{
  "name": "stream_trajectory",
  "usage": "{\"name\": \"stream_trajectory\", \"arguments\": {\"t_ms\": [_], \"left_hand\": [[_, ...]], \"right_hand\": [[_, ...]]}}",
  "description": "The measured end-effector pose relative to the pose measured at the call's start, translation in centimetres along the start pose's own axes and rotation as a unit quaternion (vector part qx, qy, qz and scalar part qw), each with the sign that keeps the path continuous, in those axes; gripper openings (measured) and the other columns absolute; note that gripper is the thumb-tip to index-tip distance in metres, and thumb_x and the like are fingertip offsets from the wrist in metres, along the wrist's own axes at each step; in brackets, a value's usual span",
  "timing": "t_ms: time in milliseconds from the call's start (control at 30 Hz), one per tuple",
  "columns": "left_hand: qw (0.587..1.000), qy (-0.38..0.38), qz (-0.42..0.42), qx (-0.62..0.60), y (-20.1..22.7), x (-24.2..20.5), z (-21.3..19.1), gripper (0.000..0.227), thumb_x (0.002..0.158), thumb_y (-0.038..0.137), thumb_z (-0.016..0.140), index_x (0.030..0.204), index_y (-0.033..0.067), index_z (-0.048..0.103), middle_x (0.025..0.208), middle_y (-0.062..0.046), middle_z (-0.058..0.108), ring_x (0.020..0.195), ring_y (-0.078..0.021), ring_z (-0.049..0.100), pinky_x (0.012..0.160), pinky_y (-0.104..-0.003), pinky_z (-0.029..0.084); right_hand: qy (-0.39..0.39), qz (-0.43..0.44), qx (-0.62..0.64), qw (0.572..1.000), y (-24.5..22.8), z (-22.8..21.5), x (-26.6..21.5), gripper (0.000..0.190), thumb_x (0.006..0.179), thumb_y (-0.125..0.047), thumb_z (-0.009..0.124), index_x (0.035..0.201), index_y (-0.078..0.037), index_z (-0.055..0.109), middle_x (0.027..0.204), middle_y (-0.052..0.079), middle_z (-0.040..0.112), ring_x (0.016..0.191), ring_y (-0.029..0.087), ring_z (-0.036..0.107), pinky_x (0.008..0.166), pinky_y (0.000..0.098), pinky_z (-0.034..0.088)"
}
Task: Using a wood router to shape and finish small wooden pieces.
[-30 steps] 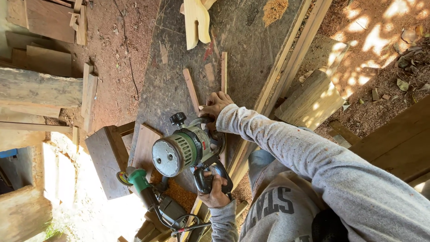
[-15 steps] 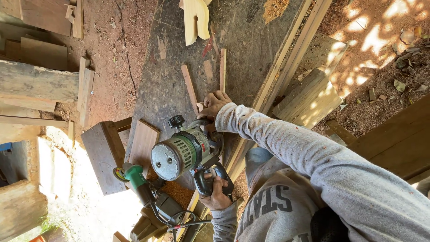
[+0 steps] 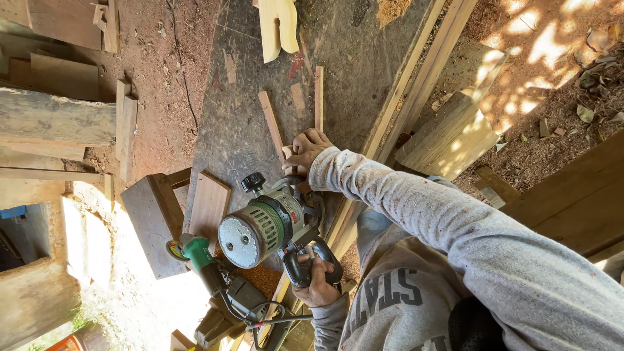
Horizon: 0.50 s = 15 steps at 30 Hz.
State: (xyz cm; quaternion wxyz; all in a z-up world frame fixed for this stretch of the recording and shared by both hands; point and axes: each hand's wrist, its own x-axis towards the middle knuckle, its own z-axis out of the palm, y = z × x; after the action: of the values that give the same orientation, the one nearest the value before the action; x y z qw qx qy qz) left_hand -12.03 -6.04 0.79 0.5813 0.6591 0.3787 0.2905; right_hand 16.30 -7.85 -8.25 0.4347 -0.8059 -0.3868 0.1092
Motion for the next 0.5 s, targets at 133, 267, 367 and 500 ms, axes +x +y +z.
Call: {"name": "stream_trajectory", "arguments": {"t_ms": [133,267,367,500], "left_hand": [[1.0,0.0,-0.005,0.0,-0.6,-0.2,-0.6,0.024,0.08,0.0,0.067,0.101,0.0102,0.068,0.054,-0.004,0.062,0.048,-0.0184,0.06,0.051,-0.035,0.052],[1.0,-0.011,0.002,-0.013,-0.6,-0.5,-0.6,0.026,0.08,0.0,0.068,0.104,0.0105,0.068,0.055,-0.005,0.063,0.048,-0.018,0.06,0.05,-0.034,0.052],[1.0,0.002,0.004,0.011,0.0,-0.7,-0.1,0.022,0.08,0.001,0.067,0.099,0.0104,0.068,0.054,-0.004,0.061,0.046,-0.0175,0.059,0.046,-0.035,0.05],[1.0,0.003,0.003,-0.002,0.1,-0.9,0.0,0.023,0.079,0.002,0.067,0.102,0.0072,0.066,0.053,-0.005,0.058,0.045,-0.0183,0.057,0.048,-0.034,0.049]], "right_hand": [[0.055,-0.018,-0.001,0.998,0.9,2.0,0.1,0.028,0.08,-0.035,0.078,0.107,-0.042,0.077,0.108,0.002,0.051,0.115,0.031,0.04,0.11,0.0495,0.025],[0.073,-0.035,-0.017,0.997,1.0,2.0,0.1,0.025,0.083,-0.038,0.076,0.107,-0.04,0.077,0.108,0.003,0.052,0.114,0.033,0.042,0.108,0.0491,0.03],[0.001,-0.02,0.009,1.0,0.2,0.1,-0.1,0.069,0.048,-0.051,0.095,0.113,-0.039,0.075,0.111,0.005,0.048,0.118,0.036,0.037,0.112,0.0551,0.024],[0.016,-0.031,-0.013,0.999,0.8,1.3,0.1,0.069,0.053,-0.058,0.093,0.116,-0.04,0.072,0.112,0.006,0.048,0.118,0.038,0.039,0.11,0.0564,0.029]]}}
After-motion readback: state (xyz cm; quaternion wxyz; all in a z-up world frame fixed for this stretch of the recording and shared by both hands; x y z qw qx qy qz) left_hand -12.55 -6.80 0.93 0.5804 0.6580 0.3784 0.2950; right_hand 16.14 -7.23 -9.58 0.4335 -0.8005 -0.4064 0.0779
